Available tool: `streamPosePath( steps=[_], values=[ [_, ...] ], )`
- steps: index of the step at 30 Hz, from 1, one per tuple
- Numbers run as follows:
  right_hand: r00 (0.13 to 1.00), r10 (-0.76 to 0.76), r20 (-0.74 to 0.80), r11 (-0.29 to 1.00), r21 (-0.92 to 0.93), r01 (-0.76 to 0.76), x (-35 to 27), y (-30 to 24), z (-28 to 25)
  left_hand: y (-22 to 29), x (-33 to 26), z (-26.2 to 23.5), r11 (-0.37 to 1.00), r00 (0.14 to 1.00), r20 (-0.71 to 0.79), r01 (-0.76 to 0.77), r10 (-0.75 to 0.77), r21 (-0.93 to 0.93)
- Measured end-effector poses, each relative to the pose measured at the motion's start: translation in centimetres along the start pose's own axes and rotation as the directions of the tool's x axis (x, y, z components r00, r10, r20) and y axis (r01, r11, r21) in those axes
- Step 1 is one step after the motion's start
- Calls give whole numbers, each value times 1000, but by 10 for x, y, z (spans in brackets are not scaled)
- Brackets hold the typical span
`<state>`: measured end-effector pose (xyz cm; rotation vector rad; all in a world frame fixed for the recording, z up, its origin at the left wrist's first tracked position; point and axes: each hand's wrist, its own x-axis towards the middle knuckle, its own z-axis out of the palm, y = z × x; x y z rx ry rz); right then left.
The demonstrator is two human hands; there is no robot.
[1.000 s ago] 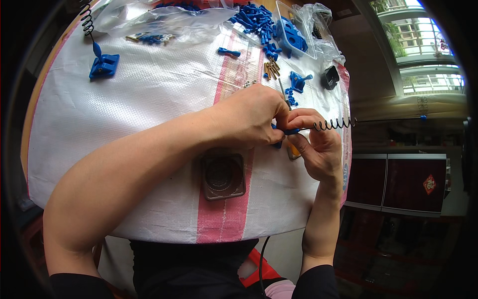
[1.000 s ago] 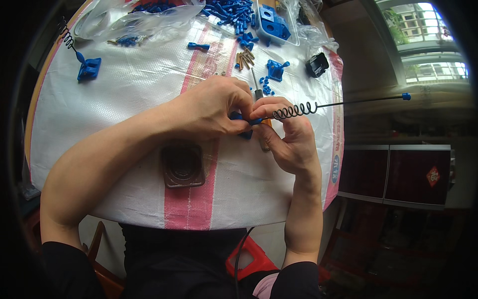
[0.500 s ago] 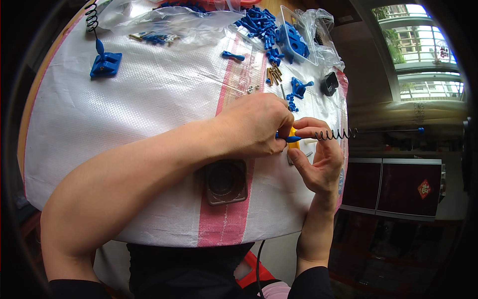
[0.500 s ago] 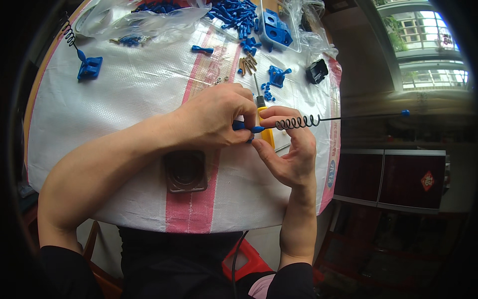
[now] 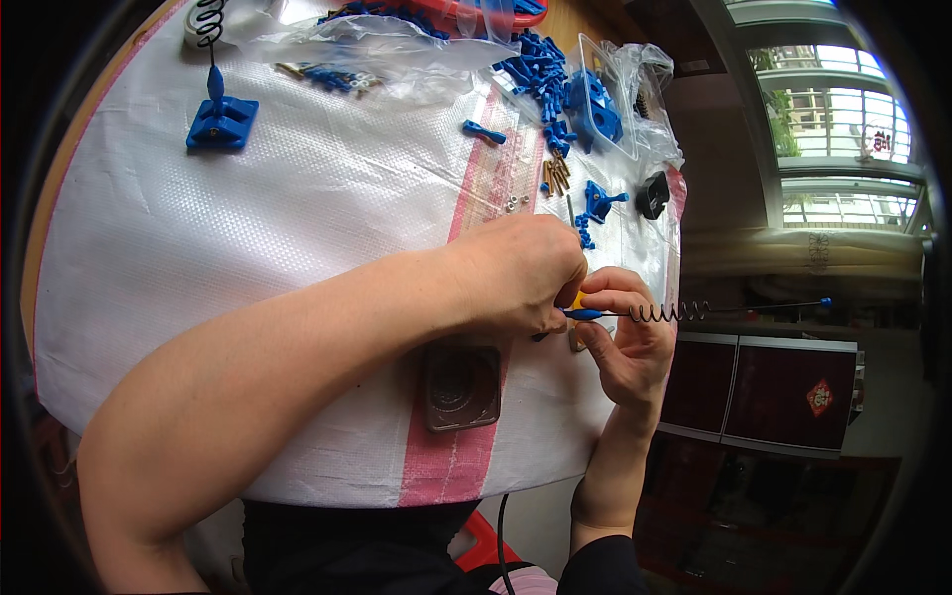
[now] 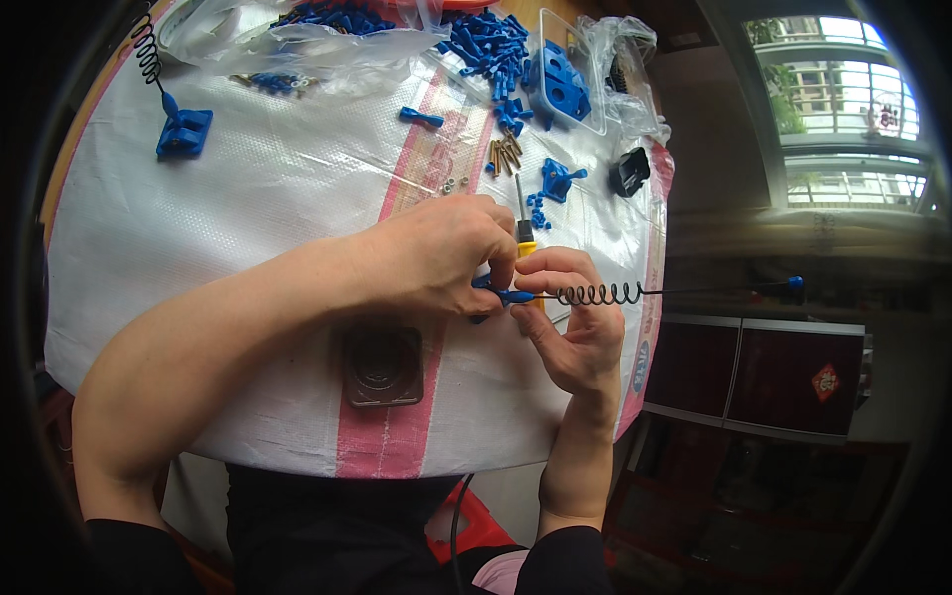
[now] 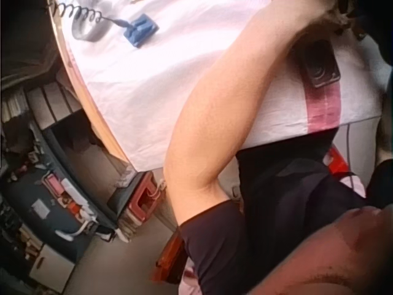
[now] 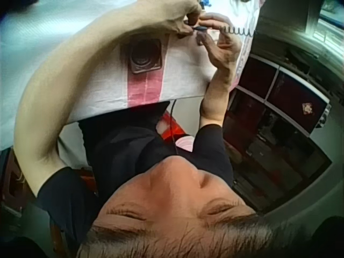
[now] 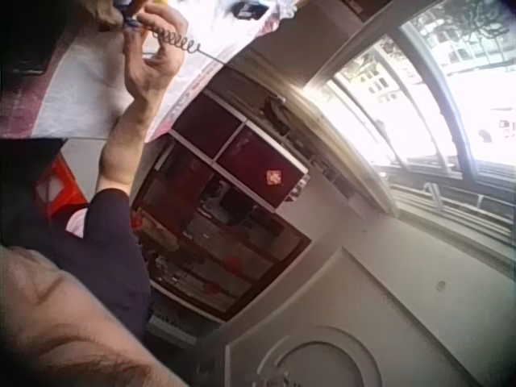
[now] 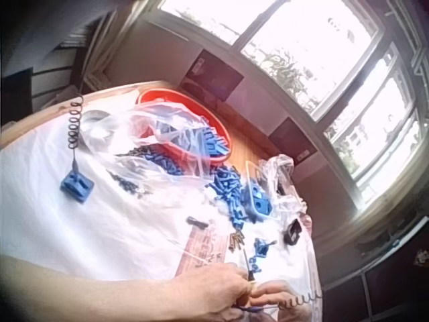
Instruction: Assembling small blue plastic components by inserting a spring and a rod into them, followed by fastening with a screwdriver and applying glue.
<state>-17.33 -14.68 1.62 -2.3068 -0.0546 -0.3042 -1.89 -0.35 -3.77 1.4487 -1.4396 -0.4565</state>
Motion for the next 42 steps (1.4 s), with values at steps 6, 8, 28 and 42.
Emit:
streamPosePath(
  steps=[6,8,28,42],
  values=[
    [999,-39,-27,991,-133,35,-2,2,-4,3,3,-15,992,990,105,97,-89,-76],
    [998,-41,-53,988,-148,32,-2,-1,-4,3,3,-17,981,989,94,125,-112,-146],
    [995,-68,-67,984,-169,56,2,-3,6,-3,4,-14,961,988,-42,132,-146,-242],
    [997,-54,-59,997,-56,51,3,-3,9,-3,3,-12,971,991,-48,114,-126,-209]
  ],
)
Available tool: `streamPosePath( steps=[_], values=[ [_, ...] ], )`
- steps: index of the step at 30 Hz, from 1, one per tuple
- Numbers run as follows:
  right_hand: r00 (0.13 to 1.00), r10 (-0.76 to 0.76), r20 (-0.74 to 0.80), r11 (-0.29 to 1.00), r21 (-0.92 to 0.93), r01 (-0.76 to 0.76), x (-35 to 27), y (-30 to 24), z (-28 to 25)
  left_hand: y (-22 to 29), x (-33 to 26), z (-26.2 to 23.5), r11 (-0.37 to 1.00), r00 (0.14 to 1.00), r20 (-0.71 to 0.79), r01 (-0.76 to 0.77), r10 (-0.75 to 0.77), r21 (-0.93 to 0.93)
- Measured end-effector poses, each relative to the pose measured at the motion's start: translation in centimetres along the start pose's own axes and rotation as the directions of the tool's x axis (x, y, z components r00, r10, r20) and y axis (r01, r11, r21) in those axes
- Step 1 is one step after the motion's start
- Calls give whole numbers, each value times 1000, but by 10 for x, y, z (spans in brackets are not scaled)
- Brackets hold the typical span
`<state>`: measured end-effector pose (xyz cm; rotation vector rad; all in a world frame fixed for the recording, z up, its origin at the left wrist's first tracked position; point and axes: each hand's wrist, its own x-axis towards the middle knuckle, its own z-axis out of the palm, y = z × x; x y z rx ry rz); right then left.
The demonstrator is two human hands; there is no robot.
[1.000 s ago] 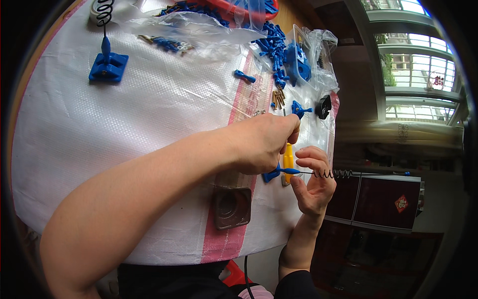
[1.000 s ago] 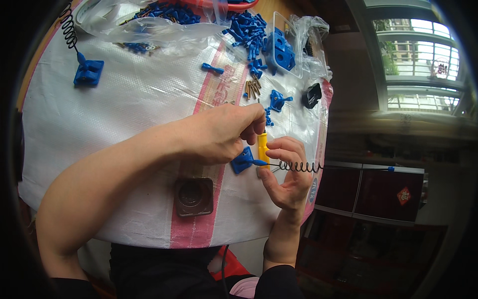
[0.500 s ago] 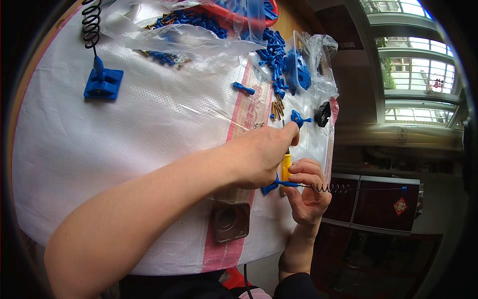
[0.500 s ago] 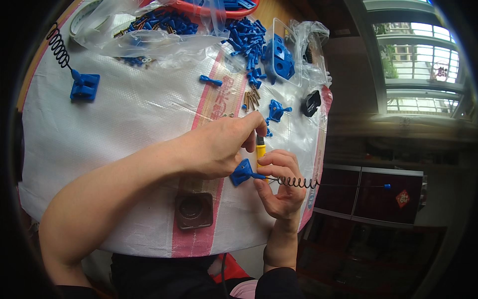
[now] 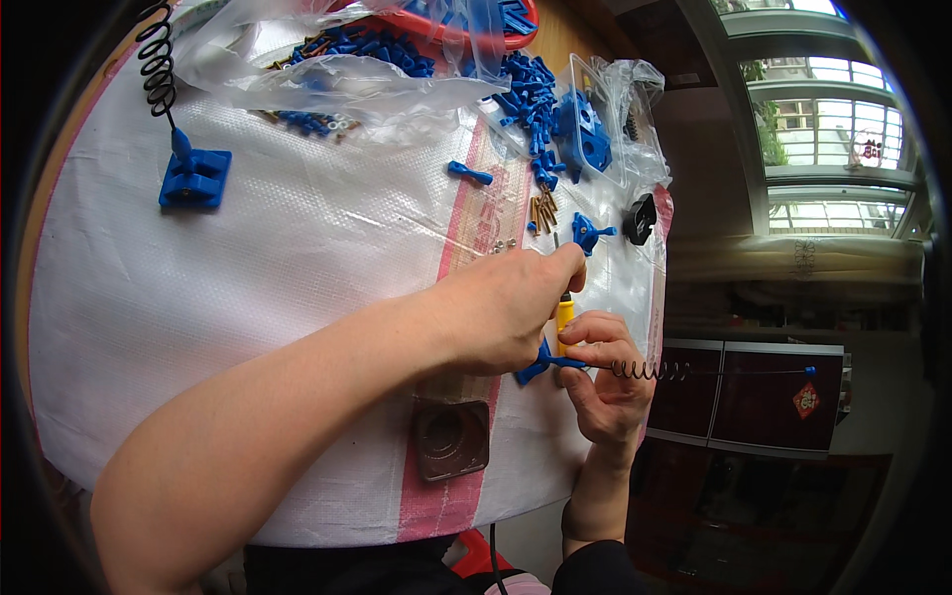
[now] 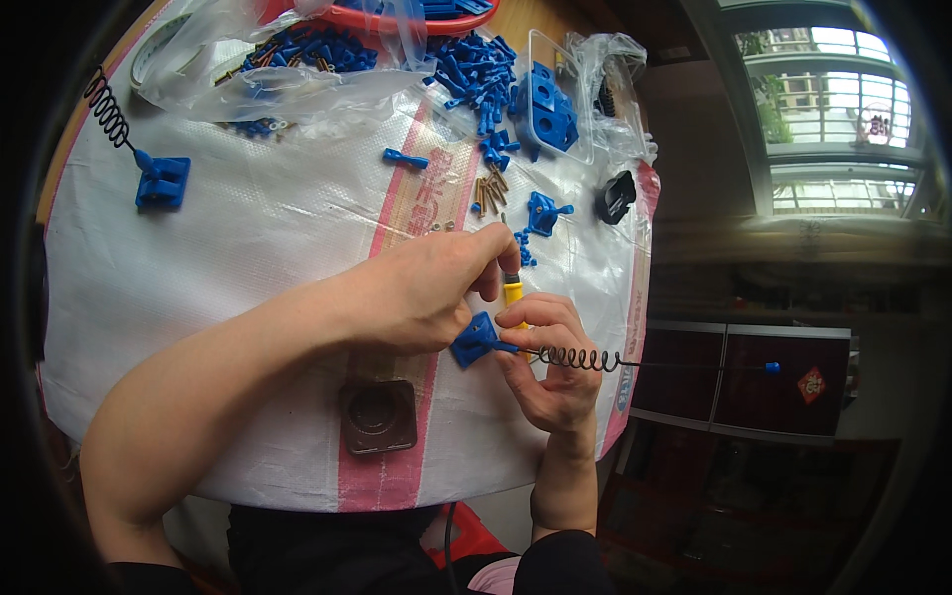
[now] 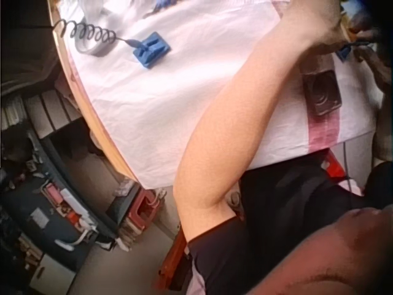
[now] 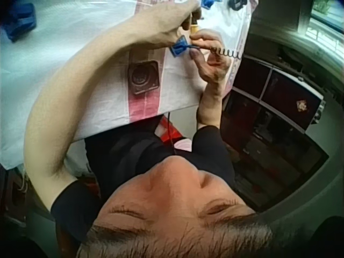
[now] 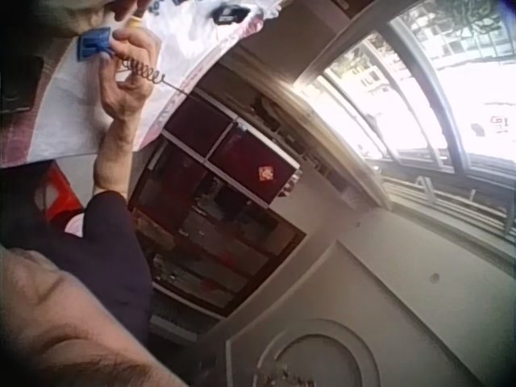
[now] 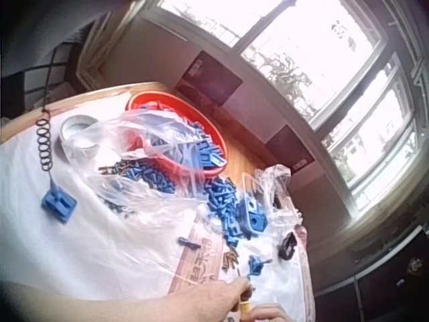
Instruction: Assembling small blue plastic components by inserting a spring and a rod into them, followed by fastening with a screwdriver and applying glue.
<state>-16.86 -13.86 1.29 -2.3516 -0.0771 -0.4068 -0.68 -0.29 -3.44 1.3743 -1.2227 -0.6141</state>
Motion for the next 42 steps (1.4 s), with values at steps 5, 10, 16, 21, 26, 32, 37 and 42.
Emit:
streamPosePath(
  steps=[5,10,16,21,26,32,37,42],
  values=[
    [1000,-10,10,1000,-23,10,0,1,-3,4,1,-2,1000,999,34,14,-13,-27],
    [998,-59,9,996,-67,59,-1,6,-6,13,-1,-5,999,996,91,24,-21,-32],
    [995,-97,-6,984,-153,95,-1,3,-10,19,-3,-2,997,991,130,-50,41,67],
    [995,-103,1,966,-237,100,-5,0,-17,28,-4,2,980,988,141,-92,67,178],
    [994,-106,30,947,-302,111,-14,2,-33,33,-1,4,979,970,242,-73,26,189],
    [990,-141,14,930,-341,138,-21,15,-29,39,3,14,988,970,222,71,-100,135],
    [986,-167,-3,915,-372,153,-22,24,-23,40,3,18,966,960,183,177,-212,191],
    [982,-180,-58,929,-339,150,-21,24,-18,39,2,20,968,973,146,149,-181,204]
  ],
)
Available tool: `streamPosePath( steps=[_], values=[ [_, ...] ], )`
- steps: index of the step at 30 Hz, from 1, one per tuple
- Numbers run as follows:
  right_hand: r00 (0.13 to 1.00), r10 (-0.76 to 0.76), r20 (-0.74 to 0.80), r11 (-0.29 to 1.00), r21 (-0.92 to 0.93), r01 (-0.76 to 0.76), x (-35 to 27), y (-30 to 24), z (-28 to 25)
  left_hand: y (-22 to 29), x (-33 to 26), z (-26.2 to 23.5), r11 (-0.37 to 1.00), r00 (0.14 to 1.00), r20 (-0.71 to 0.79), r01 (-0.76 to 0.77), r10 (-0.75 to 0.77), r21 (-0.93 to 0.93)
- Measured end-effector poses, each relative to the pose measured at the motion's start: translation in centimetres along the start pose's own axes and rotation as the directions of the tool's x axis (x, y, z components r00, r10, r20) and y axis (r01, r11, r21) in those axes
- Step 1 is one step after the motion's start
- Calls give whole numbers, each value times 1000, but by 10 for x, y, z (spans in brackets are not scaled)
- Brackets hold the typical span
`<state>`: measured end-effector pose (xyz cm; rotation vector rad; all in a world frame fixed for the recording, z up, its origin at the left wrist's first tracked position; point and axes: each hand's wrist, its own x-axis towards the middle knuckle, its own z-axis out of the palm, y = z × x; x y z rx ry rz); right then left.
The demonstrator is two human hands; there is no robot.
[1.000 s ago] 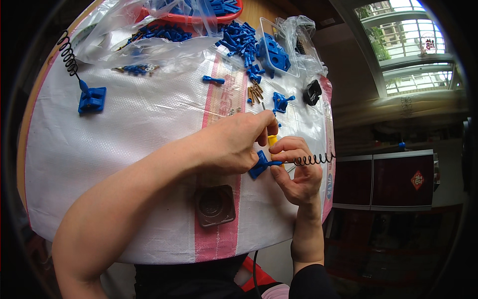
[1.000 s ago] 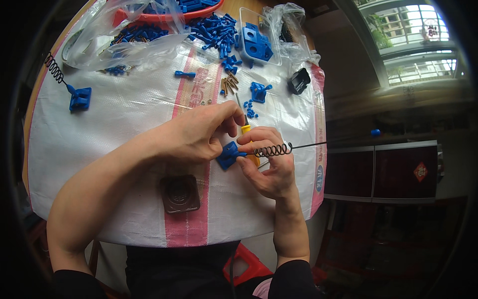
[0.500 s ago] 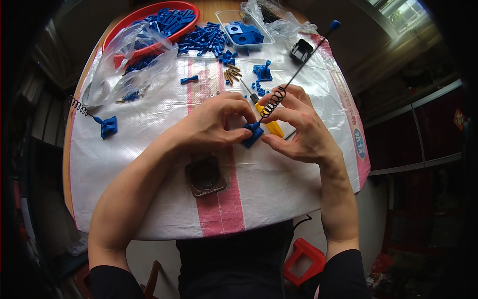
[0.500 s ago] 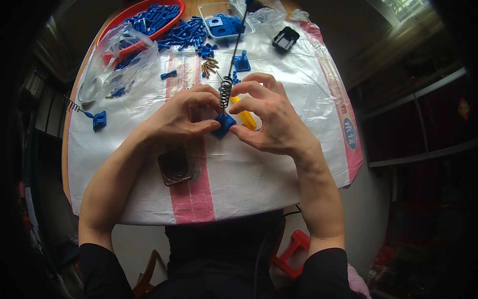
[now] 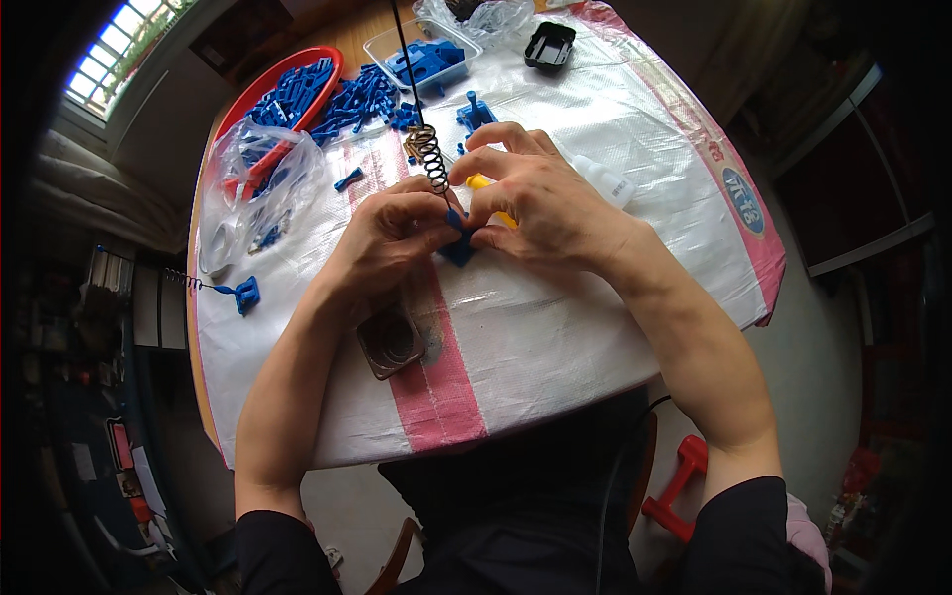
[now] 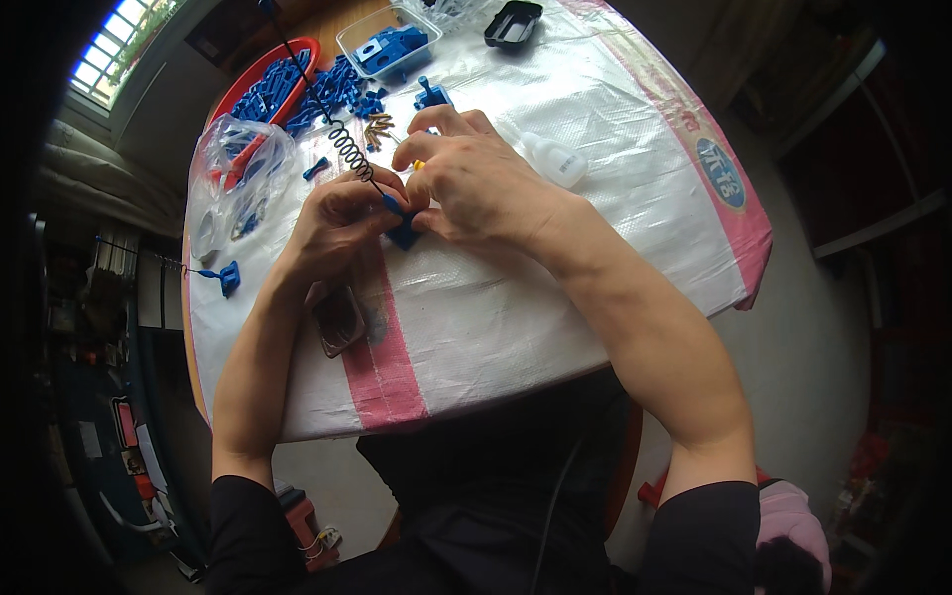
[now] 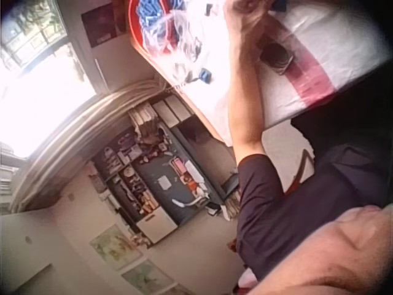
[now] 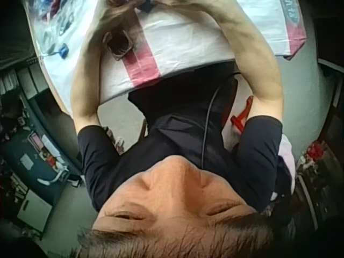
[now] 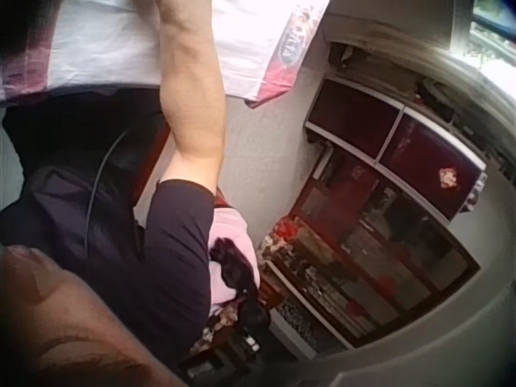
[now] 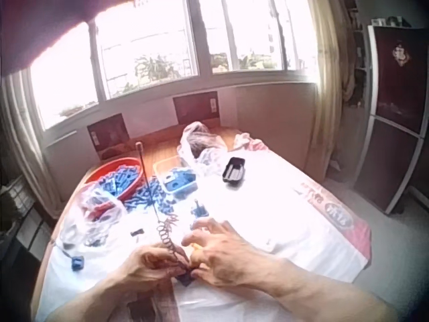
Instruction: Assembling small blue plastic components by inserting a spring and a rod into them, followed by fastening with a screwdriver and applying glue.
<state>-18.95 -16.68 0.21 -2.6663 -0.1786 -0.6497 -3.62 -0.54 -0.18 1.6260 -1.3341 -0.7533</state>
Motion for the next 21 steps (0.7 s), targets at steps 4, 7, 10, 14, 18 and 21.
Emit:
streamPosePath(
  steps=[4,7,10,14,18,21],
  values=[
    [999,-3,-34,1000,-8,3,0,-2,2,-6,3,-3,998,999,-4,-42,42,38],
    [999,1,-53,1000,-8,-1,-2,-1,6,-8,4,-5,997,998,22,-56,54,61],
    [999,5,-44,1000,-8,-5,-1,-2,6,-11,4,-5,998,997,40,-62,62,3],
    [993,-11,-114,999,46,17,2,0,-2,-13,6,-13,984,995,60,-74,84,-160],
    [967,7,-256,996,86,16,6,-4,-8,-4,6,-24,910,991,43,-100,128,-403],
    [948,-33,-316,991,109,71,11,-9,-11,1,5,-28,850,987,31,-119,158,-513]
  ],
)
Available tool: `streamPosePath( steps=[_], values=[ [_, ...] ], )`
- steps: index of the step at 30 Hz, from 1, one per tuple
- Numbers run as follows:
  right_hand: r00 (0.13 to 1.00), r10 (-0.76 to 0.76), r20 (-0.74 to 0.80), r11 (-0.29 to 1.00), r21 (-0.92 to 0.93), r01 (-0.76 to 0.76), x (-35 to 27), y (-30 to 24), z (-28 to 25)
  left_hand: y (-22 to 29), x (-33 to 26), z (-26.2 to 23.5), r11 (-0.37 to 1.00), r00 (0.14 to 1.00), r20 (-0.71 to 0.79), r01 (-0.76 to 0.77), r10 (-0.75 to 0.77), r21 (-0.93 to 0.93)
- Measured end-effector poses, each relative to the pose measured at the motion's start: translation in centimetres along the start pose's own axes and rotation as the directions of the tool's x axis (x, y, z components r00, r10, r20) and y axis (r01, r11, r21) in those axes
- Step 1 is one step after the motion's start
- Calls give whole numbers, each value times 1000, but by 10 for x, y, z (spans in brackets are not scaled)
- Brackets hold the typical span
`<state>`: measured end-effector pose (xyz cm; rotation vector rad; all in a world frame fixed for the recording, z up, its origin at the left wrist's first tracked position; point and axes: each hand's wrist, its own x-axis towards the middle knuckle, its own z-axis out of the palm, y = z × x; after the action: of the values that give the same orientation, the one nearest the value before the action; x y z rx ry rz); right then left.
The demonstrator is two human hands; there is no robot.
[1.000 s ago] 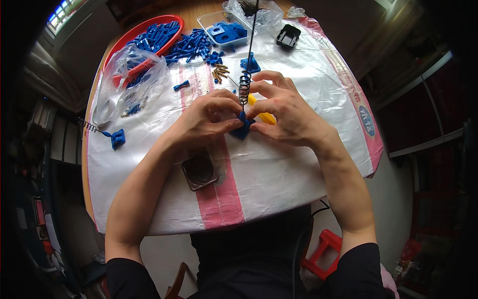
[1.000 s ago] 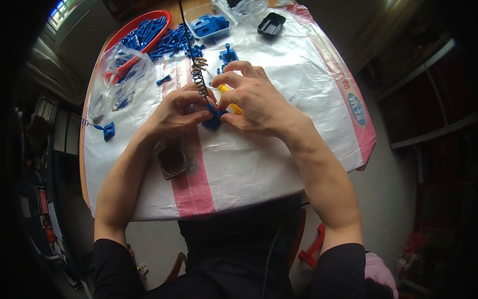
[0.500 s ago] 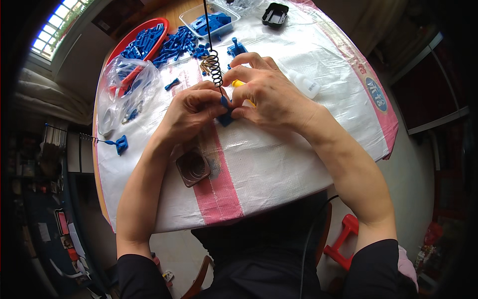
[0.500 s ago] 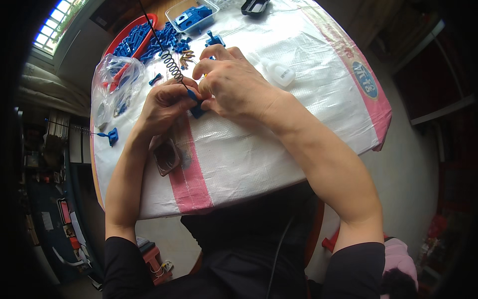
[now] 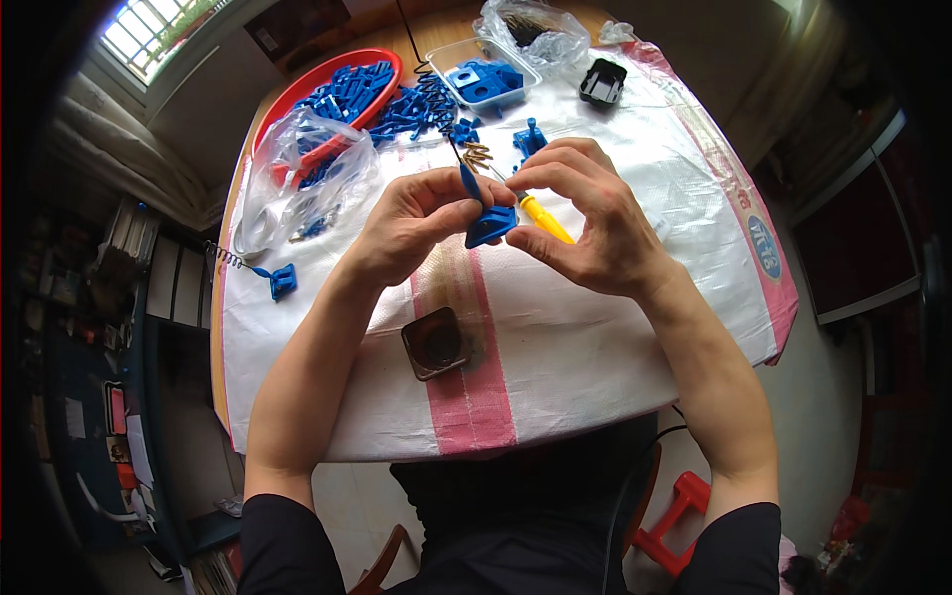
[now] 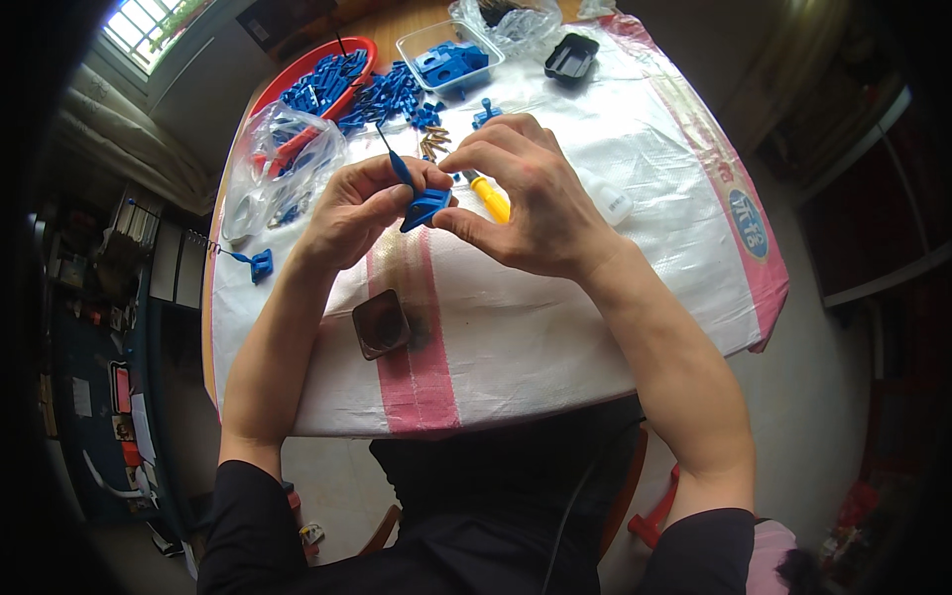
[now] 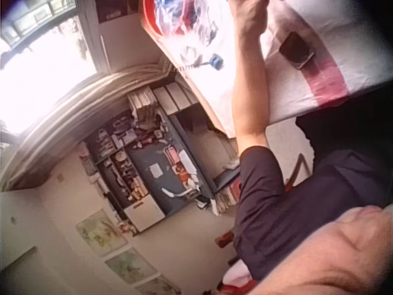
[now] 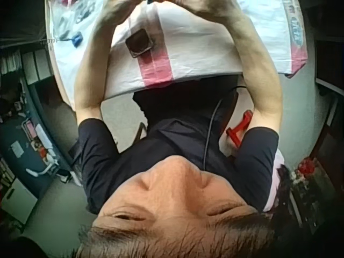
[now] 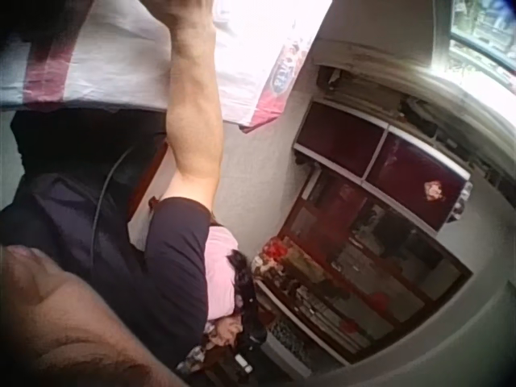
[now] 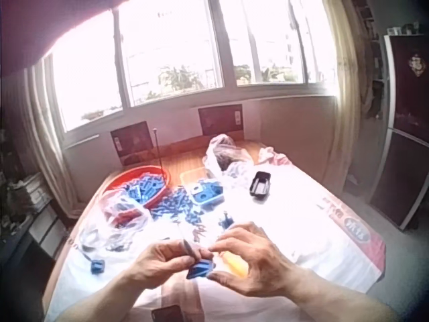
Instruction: Assembling small blue plastic components by inserting a spring and a rod into them, followed by fastening with a screwdriver and applying glue.
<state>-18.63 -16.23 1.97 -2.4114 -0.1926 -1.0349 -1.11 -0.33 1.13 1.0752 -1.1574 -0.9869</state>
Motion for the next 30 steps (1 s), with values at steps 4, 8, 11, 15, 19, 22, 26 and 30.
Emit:
streamPosePath(
  steps=[4,8,11,15,19,22,26,30],
  values=[
    [999,-19,-29,996,92,22,4,-10,2,-1,-3,-4,993,1000,7,-1,2,-118],
    [996,-47,-79,993,105,55,4,-14,8,2,-4,-1,981,1000,27,3,2,-195],
    [993,-23,-113,989,141,39,0,-14,14,4,-4,2,971,999,42,25,-15,-239],
    [963,-182,-197,983,1,186,6,-17,16,12,-4,4,958,999,44,18,-6,-288],
    [955,-230,-189,973,-34,228,5,-23,19,10,-3,5,938,1000,27,0,10,-346],
    [945,-250,-209,968,-30,250,4,-23,23,12,-3,8,929,1000,16,11,-5,-371],
    [927,-317,-199,948,-46,314,5,-19,26,16,-3,12,918,999,-18,32,-42,-395],
    [948,-268,-172,963,-20,269,4,-23,26,23,-6,10,918,989,-61,103,-137,-382]
  ],
)
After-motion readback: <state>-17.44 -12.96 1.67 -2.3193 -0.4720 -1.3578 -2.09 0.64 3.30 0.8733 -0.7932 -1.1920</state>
